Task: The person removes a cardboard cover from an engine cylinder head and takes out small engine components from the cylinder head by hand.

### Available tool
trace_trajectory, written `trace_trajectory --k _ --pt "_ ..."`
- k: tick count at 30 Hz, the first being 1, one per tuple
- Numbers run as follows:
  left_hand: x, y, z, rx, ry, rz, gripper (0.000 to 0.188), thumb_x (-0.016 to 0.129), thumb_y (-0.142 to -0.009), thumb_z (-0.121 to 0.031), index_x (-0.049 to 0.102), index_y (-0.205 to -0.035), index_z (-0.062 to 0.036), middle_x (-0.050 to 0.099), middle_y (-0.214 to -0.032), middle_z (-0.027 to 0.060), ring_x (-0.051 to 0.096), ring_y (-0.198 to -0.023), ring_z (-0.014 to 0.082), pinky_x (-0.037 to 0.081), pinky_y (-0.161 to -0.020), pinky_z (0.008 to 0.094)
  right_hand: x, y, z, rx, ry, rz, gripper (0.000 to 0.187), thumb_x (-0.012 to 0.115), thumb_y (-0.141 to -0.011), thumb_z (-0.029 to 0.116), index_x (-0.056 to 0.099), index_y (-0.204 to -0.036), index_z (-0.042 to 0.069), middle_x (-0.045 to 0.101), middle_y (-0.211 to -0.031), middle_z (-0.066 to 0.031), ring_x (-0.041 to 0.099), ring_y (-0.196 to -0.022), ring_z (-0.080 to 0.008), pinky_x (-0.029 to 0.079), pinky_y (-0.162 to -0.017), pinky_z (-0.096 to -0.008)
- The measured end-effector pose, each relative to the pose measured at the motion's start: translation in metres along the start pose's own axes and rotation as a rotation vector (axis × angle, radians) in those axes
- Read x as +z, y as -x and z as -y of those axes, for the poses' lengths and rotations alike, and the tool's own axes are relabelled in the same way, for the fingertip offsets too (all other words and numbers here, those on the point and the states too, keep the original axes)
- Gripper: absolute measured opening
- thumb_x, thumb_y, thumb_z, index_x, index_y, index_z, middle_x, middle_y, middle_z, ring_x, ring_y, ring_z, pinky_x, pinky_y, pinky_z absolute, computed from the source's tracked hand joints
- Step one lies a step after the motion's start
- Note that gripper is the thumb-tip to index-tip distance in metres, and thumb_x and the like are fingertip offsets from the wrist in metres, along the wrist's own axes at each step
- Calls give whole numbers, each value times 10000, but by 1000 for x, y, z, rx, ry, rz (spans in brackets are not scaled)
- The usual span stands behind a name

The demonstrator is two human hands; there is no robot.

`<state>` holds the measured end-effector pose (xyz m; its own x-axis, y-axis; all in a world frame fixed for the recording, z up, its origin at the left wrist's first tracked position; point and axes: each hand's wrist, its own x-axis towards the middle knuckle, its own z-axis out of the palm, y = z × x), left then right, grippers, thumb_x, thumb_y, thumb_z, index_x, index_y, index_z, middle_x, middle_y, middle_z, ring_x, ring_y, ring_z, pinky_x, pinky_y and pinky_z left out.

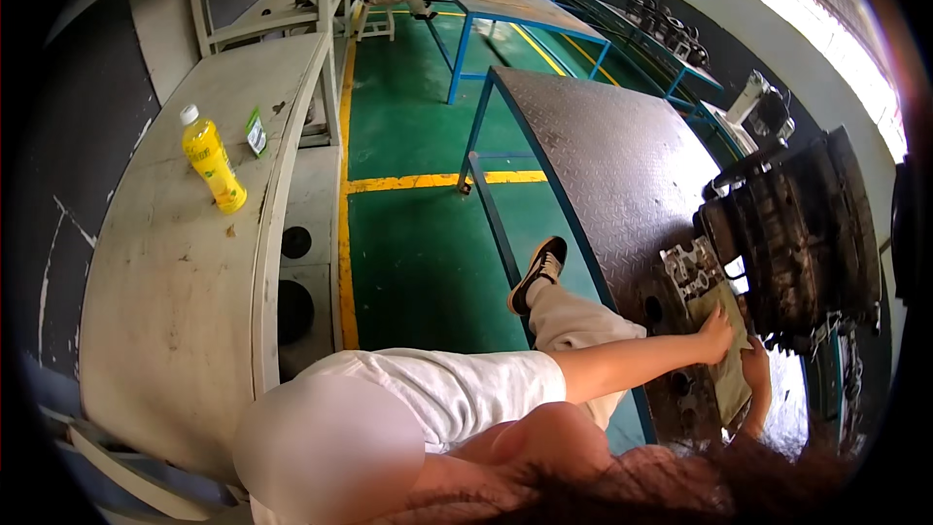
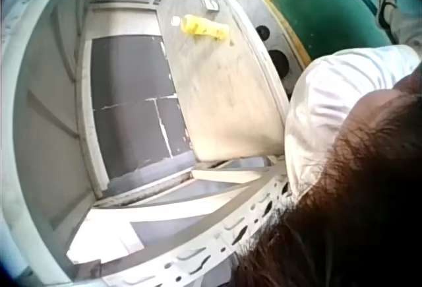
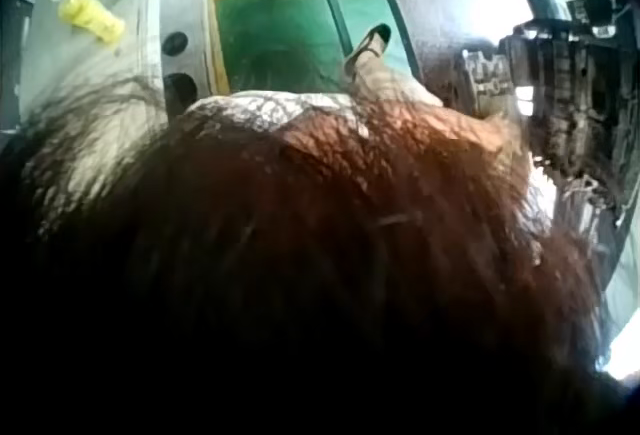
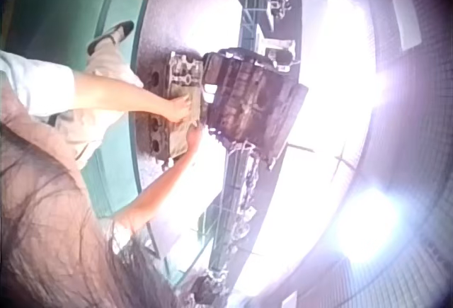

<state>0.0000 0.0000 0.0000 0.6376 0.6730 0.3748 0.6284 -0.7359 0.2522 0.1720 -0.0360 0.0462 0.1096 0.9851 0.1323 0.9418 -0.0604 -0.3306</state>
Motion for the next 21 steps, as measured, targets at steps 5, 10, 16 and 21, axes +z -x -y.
trace_trajectory --k 5,10,16,21 --pt "-31 -1 0 -26 -58 40 433 531 -771 -333 633 -1022 4 614 -1048 134 466 -1148 321 105 -1058 595 6 4 8 -15 171 22 377 581 -725 149 607 -1071 1 628 -997 -231 608 -951 -342 473 -826 -391" --pt "-36 -4 4 -26 35 79 424 480 -814 -338 643 -1027 -9 611 -1064 136 459 -1153 325 80 -1050 621 6 -12 -7 27 240 -3 406 566 -699 147 607 -1080 11 639 -952 -227 622 -901 -339 476 -809 -388" --pt "-27 -4 7 -15 -62 13 435 438 -857 -350 634 -1048 -13 601 -1092 137 439 -1173 333 78 -1047 622 9 -15 -26 6 199 -64 503 547 -704 144 533 -1188 4 616 -1028 -247 625 -906 -346 476 -814 -381" --pt "-27 7 1 3 -10 79 425 497 -832 -366 643 -1049 -31 582 -1133 141 421 -1194 345 86 -1043 625 15 4 2 10 183 100 588 550 -737 159 422 -1300 44 620 -929 -270 608 -909 -383 470 -795 -431"
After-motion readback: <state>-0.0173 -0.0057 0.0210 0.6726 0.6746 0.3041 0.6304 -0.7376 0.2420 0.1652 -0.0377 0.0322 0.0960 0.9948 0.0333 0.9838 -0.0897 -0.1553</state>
